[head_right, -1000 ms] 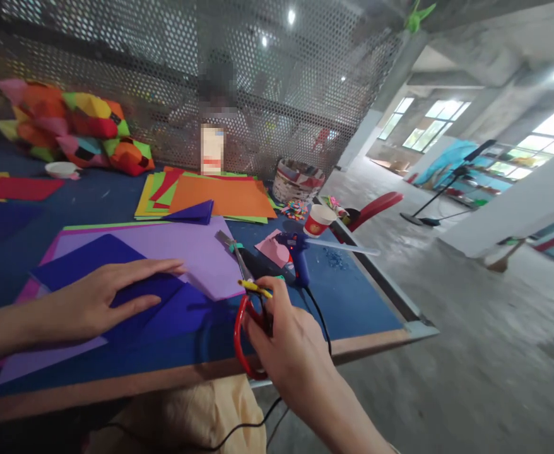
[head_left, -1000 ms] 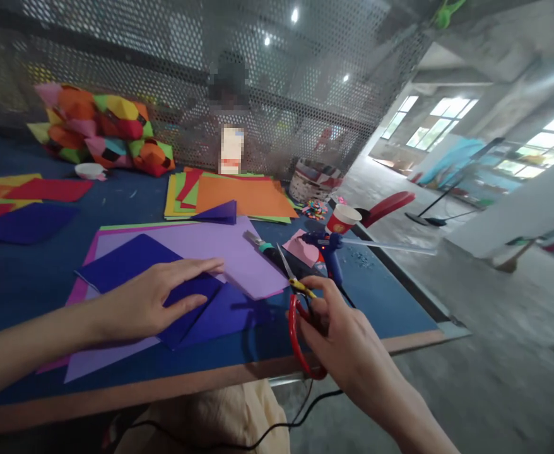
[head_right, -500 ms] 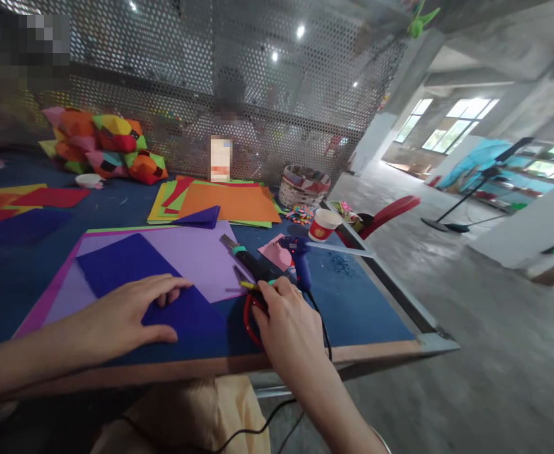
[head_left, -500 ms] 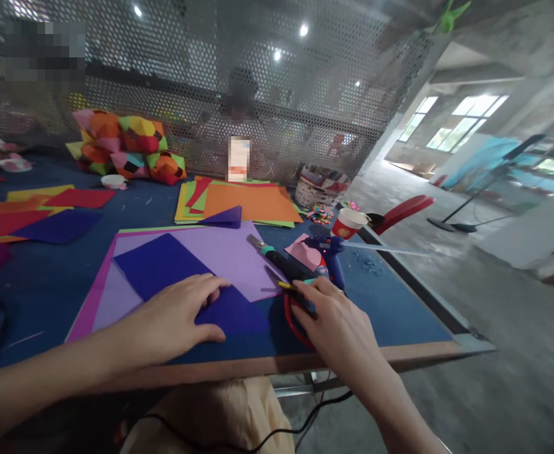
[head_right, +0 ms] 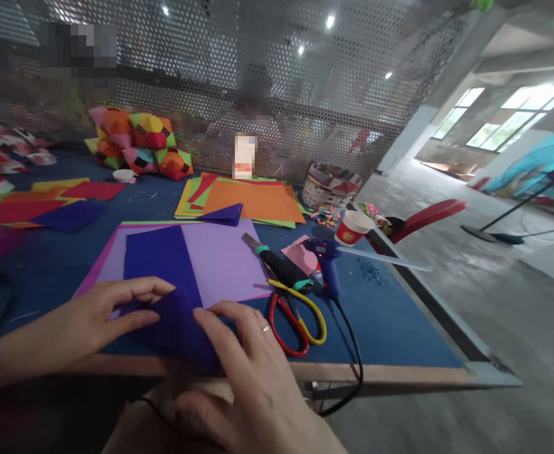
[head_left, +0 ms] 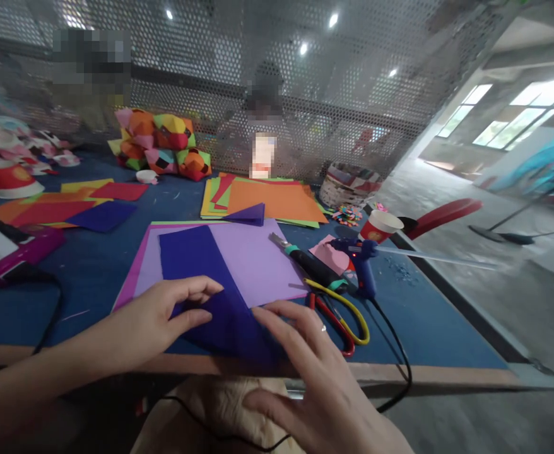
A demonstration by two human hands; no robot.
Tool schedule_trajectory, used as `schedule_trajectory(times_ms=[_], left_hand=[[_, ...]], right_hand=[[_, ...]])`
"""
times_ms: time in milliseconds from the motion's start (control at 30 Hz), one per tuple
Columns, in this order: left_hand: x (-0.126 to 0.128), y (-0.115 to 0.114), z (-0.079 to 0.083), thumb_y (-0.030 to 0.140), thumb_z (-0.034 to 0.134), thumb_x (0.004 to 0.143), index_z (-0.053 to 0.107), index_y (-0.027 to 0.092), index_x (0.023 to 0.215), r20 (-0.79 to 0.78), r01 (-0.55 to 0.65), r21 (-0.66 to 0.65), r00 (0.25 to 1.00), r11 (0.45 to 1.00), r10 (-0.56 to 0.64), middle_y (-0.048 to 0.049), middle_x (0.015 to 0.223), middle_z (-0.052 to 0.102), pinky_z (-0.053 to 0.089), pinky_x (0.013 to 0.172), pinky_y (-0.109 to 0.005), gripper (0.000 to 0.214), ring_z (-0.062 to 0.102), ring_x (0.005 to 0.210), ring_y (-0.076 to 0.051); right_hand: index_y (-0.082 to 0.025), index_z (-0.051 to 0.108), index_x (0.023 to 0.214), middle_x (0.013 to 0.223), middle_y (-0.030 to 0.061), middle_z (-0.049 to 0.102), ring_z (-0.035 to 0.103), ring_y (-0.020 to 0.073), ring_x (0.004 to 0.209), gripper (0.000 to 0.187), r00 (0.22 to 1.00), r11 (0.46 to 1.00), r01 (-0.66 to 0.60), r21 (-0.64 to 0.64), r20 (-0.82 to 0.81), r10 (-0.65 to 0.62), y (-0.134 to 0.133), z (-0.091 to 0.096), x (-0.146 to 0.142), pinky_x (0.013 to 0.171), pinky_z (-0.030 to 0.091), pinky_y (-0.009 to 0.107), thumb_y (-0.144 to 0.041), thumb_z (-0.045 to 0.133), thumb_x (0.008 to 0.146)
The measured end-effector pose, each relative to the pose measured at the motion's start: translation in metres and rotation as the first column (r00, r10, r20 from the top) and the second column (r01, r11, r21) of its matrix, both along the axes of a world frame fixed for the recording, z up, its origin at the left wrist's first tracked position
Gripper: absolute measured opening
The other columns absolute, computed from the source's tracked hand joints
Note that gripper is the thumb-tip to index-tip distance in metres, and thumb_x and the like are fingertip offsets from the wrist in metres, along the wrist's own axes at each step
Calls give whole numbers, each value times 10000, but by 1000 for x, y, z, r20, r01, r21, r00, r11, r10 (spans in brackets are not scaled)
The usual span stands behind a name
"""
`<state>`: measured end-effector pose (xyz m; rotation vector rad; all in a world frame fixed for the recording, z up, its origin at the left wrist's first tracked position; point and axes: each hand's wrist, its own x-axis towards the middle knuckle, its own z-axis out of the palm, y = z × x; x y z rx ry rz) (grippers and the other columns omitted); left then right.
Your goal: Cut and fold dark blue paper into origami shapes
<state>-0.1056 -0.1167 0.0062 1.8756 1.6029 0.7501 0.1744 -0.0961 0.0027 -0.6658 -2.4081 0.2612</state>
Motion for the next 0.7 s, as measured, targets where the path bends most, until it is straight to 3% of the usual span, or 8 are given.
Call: schedule_trajectory(times_ms=[67,200,367,433,533,600,700], left_hand=[[2,-3,10,385,612,918,732,273,1228,57,14,-55,998,998,-11,-51,1093,824,647,901,-394,352,785,1044,-272],[7,-12,10,321,566,935,704,298,1282,62,50,-101,997,994,-44,-35,1101,822,654,873,-371,374,792,1030,-255],[9,-28,2,302,720,877,634,320,1405,-178,16,157,984,987,12,-63,1409,718,593,1070,-442,535,689,1295,-303],[9,-38,0,291,766,855,631,339,1386,-281,82,251,960,964,-8,-30,1392,717,605,1041,-407,550,696,1268,-289],[8,-55,-12,214,664,936,672,323,1281,-404,170,427,914,888,20,0,1248,770,608,949,-360,362,738,1113,-247],[8,-66,-26,142,573,982,679,289,1262,-389,117,534,914,837,120,-11,1201,780,581,960,-349,334,733,1062,-222],[13,-81,-50,60,532,992,666,287,1295,-247,-40,598,941,800,232,-7,1208,780,545,1023,-352,402,708,1108,-201]], right_hand=[[-189,520,1529,1463,152,667,638,285,1360,624,997,996,-72,57,46,70,1,-5,-3,1118,572,401,-350,745,969],[-220,667,1388,1473,110,697,627,271,1398,448,994,980,-106,169,58,98,6,-18,-8,1123,570,430,-117,597,958],[-209,754,1130,1281,61,806,714,226,1284,278,993,950,-103,295,-17,113,11,-25,-12,1056,600,375,-61,571,982],[-194,750,1127,1267,57,812,713,233,1293,196,990,951,-137,278,-4,144,11,-23,-13,1083,587,373,-135,599,1017],[-191,727,1143,1293,69,802,671,235,1358,159,980,963,-198,182,25,196,9,-17,-14,1151,543,365,-195,652,1003],[-188,699,1174,1332,76,785,642,221,1393,210,976,971,-216,103,34,213,8,-15,-15,1193,504,353,-153,654,971],[-160,654,1261,1374,96,762,627,212,1407,344,977,978,-207,29,52,206,9,-15,-20,1202,497,361,-72,588,935]])
